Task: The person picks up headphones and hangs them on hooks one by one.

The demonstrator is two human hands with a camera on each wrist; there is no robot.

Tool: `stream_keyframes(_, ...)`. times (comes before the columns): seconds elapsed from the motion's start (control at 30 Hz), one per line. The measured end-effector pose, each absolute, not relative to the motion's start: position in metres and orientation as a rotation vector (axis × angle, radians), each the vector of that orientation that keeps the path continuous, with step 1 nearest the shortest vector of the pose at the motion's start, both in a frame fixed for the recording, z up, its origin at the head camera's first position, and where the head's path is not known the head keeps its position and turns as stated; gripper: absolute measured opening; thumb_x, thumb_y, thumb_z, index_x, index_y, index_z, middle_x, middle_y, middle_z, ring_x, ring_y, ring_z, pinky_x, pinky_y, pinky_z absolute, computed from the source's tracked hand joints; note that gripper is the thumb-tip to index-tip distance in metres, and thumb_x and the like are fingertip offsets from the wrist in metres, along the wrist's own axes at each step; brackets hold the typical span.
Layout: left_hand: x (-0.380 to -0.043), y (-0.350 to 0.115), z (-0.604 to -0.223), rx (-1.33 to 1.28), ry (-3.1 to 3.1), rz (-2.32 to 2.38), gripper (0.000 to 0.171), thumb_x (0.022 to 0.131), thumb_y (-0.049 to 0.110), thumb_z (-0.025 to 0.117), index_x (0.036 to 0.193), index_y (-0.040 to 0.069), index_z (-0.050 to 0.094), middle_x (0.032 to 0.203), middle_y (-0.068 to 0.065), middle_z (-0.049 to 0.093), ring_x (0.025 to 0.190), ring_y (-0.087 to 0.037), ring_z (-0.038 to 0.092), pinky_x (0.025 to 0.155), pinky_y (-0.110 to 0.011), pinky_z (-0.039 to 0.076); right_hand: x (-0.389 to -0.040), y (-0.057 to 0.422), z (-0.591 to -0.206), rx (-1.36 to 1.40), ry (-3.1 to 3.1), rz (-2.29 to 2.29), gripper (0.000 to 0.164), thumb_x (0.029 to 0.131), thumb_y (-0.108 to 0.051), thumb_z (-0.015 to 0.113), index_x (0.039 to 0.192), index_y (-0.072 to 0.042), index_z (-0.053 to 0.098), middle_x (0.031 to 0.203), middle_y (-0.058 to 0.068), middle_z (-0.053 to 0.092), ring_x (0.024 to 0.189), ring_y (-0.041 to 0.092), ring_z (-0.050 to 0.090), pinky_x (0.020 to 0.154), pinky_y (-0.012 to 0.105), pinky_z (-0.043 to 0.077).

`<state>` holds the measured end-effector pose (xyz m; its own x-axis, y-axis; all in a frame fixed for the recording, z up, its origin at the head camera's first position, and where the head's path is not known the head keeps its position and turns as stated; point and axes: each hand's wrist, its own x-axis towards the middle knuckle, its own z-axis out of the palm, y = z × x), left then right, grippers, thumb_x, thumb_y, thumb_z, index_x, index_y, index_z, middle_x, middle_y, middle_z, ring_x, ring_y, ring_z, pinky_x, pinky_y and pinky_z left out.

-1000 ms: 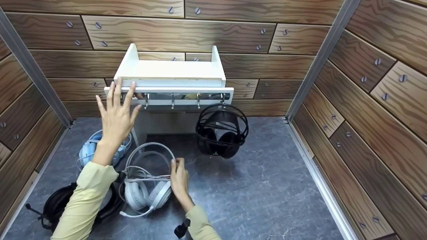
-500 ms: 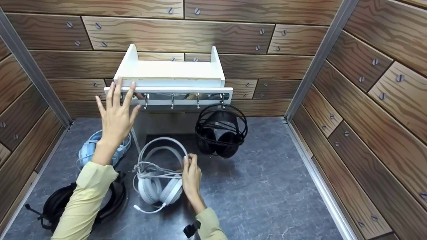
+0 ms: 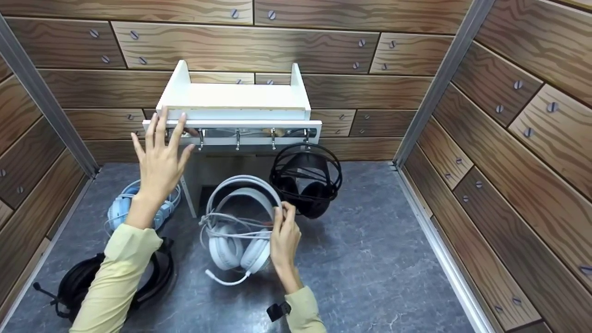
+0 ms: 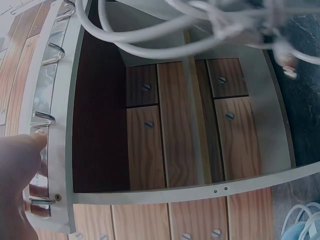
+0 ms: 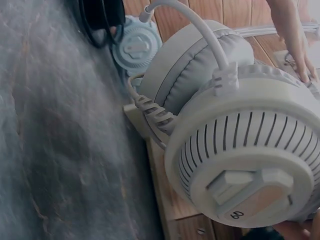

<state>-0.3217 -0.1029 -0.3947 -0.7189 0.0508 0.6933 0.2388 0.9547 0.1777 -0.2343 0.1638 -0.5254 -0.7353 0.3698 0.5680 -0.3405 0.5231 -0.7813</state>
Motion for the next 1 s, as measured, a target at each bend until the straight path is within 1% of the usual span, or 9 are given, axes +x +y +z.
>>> stream_keyframes(0.07, -0.322, -0.103, -0.394, -0.205, -2.365, -0.344, 0.067, 0.104, 0.046, 0.051, 0.162, 0.037, 0.020, 0.171, 0.001, 0.006, 0.156, -0.027, 0.009, 0.118, -0.070, -0.002, -0.235, 0.168, -0.521, -0.017, -2.021, 1.276, 0.020, 0.108, -0.021, 0.049, 0.115, -0.007, 0.062, 0.100, 0.002, 0.078, 0.081, 0.020, 0.073, 0.074, 0.043, 0.051)
stream_keyframes(0.17, -0.321, -0.105, -0.394, -0.210, -2.372, -0.363, 0.067, 0.104, 0.046, 0.051, 0.162, 0.038, 0.019, 0.171, 0.002, 0.005, 0.157, -0.026, 0.007, 0.118, -0.070, -0.004, -0.235, 0.174, -0.513, -0.005, -1.999, 1.310, 0.023, 0.108, -0.021, 0.048, 0.117, -0.005, 0.061, 0.102, 0.002, 0.078, 0.082, 0.019, 0.076, 0.077, 0.034, 0.051)
stream_keyframes(0.3, -0.321, -0.106, -0.394, -0.221, -2.366, -0.374, 0.066, 0.104, 0.046, 0.051, 0.162, 0.037, 0.021, 0.171, 0.002, 0.006, 0.157, -0.026, 0.008, 0.117, -0.071, -0.003, -0.239, 0.182, -0.499, 0.014, -1.952, 1.364, 0.025, 0.109, -0.020, 0.047, 0.118, -0.001, 0.061, 0.103, 0.007, 0.077, 0.077, 0.024, 0.077, 0.069, 0.023, 0.048)
stream_keyframes(0.4, -0.321, -0.106, -0.394, -0.227, -2.355, -0.381, 0.065, 0.103, 0.046, 0.052, 0.161, 0.036, 0.024, 0.171, 0.001, 0.008, 0.156, -0.026, 0.010, 0.117, -0.072, -0.001, -0.244, 0.188, -0.488, 0.049, -1.902, 1.421, 0.026, 0.109, -0.018, 0.046, 0.118, 0.002, 0.060, 0.104, 0.013, 0.076, 0.074, 0.029, 0.076, 0.063, 0.020, 0.047)
stream_keyframes(0.53, -0.320, -0.106, -0.393, -0.227, -2.356, -0.382, 0.065, 0.103, 0.046, 0.052, 0.161, 0.036, 0.024, 0.171, 0.001, 0.009, 0.156, -0.026, 0.011, 0.117, -0.072, -0.001, -0.252, 0.195, -0.475, 0.037, -1.881, 1.398, 0.026, 0.109, -0.017, 0.045, 0.118, 0.003, 0.060, 0.105, 0.015, 0.076, 0.074, 0.031, 0.076, 0.062, 0.021, 0.045)
stream_keyframes(0.63, -0.320, -0.105, -0.393, -0.228, -2.358, -0.382, 0.065, 0.103, 0.046, 0.052, 0.161, 0.036, 0.024, 0.171, 0.000, 0.009, 0.156, -0.026, 0.011, 0.117, -0.072, -0.001, -0.256, 0.198, -0.468, -0.021, -1.897, 1.332, 0.027, 0.109, -0.020, 0.046, 0.118, 0.001, 0.061, 0.106, 0.011, 0.076, 0.075, 0.030, 0.075, 0.062, 0.023, 0.040)
stream_keyframes(0.73, -0.320, -0.105, -0.393, -0.228, -2.355, -0.380, 0.066, 0.103, 0.045, 0.053, 0.161, 0.036, 0.025, 0.171, 0.000, 0.009, 0.156, -0.026, 0.012, 0.117, -0.073, 0.000, -0.259, 0.199, -0.464, -0.046, -1.901, 1.339, 0.029, 0.109, -0.023, 0.046, 0.119, 0.000, 0.060, 0.107, 0.011, 0.077, 0.074, 0.029, 0.075, 0.065, 0.023, 0.042)
stream_keyframes(0.87, -0.320, -0.105, -0.394, -0.221, -2.352, -0.366, 0.067, 0.102, 0.045, 0.054, 0.161, 0.036, 0.024, 0.171, 0.001, 0.009, 0.156, -0.026, 0.011, 0.116, -0.073, 0.002, -0.263, 0.199, -0.464, -0.048, -1.906, 1.371, 0.029, 0.109, -0.024, 0.047, 0.120, 0.001, 0.058, 0.106, 0.011, 0.077, 0.073, 0.028, 0.076, 0.074, 0.021, 0.047)
stream_keyframes(1.0, -0.320, -0.104, -0.393, -0.223, -2.354, -0.368, 0.067, 0.102, 0.046, 0.053, 0.161, 0.036, 0.024, 0.171, 0.001, 0.009, 0.156, -0.026, 0.011, 0.116, -0.073, 0.001, -0.270, 0.198, -0.471, -0.084, -1.920, 1.286, 0.025, 0.107, -0.022, 0.050, 0.118, -0.001, 0.059, 0.102, 0.010, 0.077, 0.079, 0.026, 0.076, 0.073, 0.029, 0.050)
